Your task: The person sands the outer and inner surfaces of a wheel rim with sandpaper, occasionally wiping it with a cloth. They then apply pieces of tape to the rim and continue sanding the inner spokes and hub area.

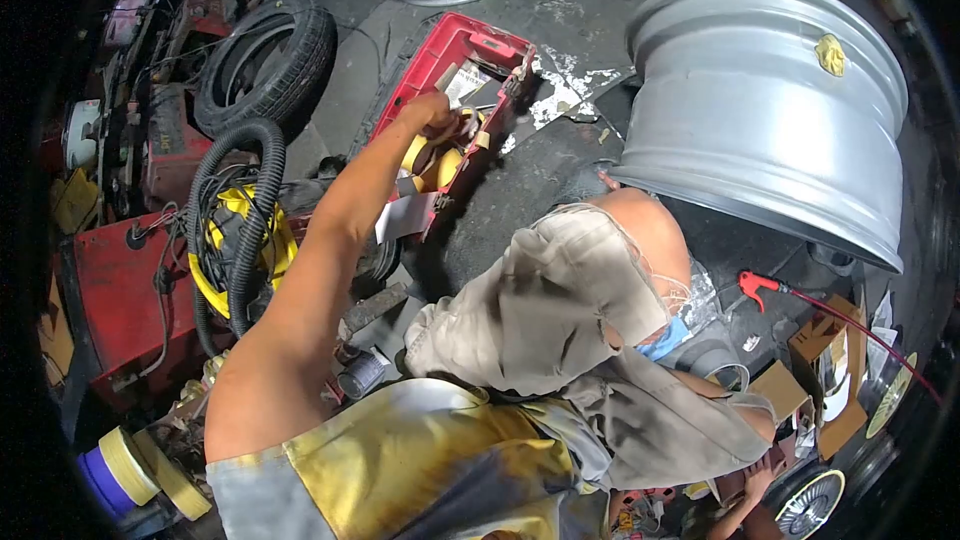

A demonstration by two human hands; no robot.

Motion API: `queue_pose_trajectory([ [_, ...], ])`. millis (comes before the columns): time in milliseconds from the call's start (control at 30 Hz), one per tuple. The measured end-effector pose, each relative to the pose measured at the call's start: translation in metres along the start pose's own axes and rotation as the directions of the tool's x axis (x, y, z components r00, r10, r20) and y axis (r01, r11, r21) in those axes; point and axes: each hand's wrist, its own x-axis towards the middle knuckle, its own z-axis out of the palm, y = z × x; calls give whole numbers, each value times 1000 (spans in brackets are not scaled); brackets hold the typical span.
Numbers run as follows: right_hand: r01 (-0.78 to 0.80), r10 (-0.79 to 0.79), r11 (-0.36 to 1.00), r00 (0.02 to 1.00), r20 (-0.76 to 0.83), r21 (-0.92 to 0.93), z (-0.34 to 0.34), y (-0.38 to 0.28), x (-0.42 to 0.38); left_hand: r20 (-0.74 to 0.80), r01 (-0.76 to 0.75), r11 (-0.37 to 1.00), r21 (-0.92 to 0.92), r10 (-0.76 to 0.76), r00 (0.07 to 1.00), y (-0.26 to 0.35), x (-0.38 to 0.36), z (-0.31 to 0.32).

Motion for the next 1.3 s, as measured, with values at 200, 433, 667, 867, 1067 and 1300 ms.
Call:
queue_pose_trajectory([
  [200, -27, 27, 1000, 999, 18, 4, -12, 7, 0, -339, 38, 998, 51, -19, 941, 10, -33, 7],
  [433, -40, 40, 999, 998, 46, 16, -7, 14, 9, -188, -335, 927, -170, 303, 934, 25, 13, 34],
  [667, -16, 14, 999, 999, 39, 31, -12, 12, 11, -260, -85, 994, -62, 66, 963, 35, 21, 68],
  [867, -15, 11, 997, 999, 53, 74, -15, 27, 3, -260, -93, 976, -197, 40, 965, 23, 47, 75],
  [1067, -26, 15, 993, 995, 94, 118, -34, 52, -10, -314, -190, 893, -408, 59, 948, 21, 33, 73],
  [1300, -33, -6, 982, 979, 204, 185, -50, 79, -10, -178, -181, 63, -981, 45, 983, -10, -13, 34],
])
